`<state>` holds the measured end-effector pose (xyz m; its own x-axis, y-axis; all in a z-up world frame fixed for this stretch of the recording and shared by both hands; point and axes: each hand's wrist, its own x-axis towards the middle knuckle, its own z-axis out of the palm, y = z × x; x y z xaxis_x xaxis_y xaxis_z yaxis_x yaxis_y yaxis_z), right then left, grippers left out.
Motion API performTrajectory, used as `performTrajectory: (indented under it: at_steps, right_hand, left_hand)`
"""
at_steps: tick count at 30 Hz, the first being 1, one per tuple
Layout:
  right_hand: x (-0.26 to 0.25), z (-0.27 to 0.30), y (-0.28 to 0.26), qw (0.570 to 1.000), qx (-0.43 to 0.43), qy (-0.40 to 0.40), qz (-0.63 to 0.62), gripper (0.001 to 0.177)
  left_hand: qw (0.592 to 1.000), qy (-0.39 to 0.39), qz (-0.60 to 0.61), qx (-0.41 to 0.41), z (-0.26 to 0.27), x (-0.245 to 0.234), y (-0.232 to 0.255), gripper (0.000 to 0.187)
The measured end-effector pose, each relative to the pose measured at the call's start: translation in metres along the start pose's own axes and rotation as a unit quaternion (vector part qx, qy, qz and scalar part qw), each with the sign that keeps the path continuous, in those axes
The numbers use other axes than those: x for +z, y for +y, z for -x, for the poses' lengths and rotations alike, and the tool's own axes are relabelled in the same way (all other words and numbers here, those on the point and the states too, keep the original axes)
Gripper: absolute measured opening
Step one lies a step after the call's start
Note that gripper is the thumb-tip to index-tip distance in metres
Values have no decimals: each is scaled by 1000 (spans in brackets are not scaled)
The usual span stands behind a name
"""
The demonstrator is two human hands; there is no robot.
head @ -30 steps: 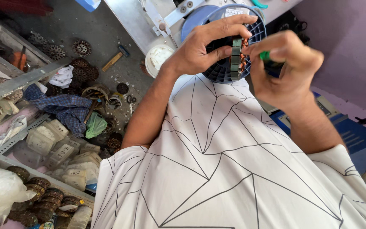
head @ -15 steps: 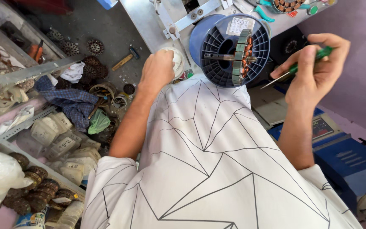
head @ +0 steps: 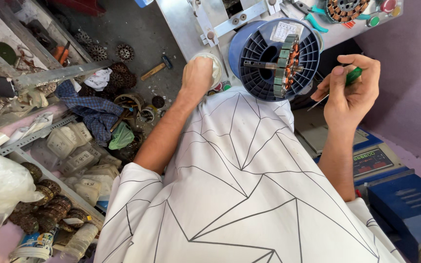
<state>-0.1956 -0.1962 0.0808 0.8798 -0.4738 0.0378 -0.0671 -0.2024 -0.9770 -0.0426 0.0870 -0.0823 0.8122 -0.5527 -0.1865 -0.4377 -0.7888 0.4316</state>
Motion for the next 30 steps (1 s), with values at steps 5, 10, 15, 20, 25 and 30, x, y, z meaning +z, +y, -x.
performTrajectory:
  at_steps: [5, 10, 15, 20, 25, 30]
  right_hand:
    - [1, 2, -5, 1000, -11, -13, 5, 10]
    - [14, 1, -27, 999, -33, -32, 18, 12]
    - [29, 1, -61, 998, -33, -21, 47, 11]
    - [43, -1, -77, 986, -104, -94, 89, 8]
    - [40, 0, -78, 984, -92, -102, 112, 9]
    - [35, 0, -72, 989, -75, -91, 94, 9]
  left_hand:
    - [997, -29, 55, -44, 6, -42, 7, 8]
    - [994, -7, 101, -43, 11, -82, 22, 8]
    - [970, 54, 233, -34, 21, -97, 34, 8]
    - [998, -45, 42, -31, -4, -56, 16, 10]
    - [999, 4, -35, 19, -7, 7, 4, 10]
    - [997, 28, -65, 37, -9, 25, -2, 3]
